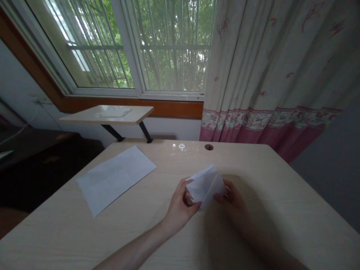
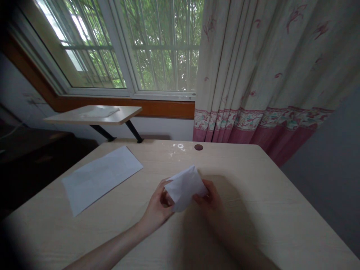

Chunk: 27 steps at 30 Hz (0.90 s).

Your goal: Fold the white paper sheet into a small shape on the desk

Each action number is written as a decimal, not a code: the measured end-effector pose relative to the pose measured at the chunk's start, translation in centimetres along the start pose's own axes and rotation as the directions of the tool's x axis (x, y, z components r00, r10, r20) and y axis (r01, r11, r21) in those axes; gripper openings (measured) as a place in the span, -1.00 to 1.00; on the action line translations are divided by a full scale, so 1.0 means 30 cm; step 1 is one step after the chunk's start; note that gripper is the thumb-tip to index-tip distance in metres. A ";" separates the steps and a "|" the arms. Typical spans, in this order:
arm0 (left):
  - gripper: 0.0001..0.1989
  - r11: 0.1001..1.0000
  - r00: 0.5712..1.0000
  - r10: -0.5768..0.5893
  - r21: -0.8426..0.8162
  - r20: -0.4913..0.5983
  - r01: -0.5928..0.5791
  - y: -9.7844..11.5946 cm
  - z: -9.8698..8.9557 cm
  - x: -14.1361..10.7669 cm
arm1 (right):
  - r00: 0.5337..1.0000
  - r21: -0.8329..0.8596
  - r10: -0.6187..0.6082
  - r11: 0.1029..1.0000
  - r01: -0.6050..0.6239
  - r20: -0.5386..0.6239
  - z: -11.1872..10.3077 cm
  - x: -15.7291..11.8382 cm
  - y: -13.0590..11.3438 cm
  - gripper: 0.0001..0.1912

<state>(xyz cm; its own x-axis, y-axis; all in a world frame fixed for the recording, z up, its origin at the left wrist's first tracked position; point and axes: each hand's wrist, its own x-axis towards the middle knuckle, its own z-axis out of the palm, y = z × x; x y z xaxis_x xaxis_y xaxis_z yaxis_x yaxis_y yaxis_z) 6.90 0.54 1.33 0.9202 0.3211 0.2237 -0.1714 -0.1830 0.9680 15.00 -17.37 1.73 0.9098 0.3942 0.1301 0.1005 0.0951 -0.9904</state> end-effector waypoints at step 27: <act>-0.62 0.993 0.985 -0.085 -0.067 0.150 0.096 0.047 -0.001 -0.013 | 0.982 -0.155 -0.188 0.971 0.181 -0.031 -0.017 -0.027 0.000 -0.87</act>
<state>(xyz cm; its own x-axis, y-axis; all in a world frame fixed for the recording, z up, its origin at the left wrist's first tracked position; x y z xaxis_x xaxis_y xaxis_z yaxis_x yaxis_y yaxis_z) 6.28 0.20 2.61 0.9738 0.1926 0.1214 -0.1058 -0.0890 0.9904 14.47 -18.14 1.60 0.8867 0.3408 0.3124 0.3245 0.0225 -0.9456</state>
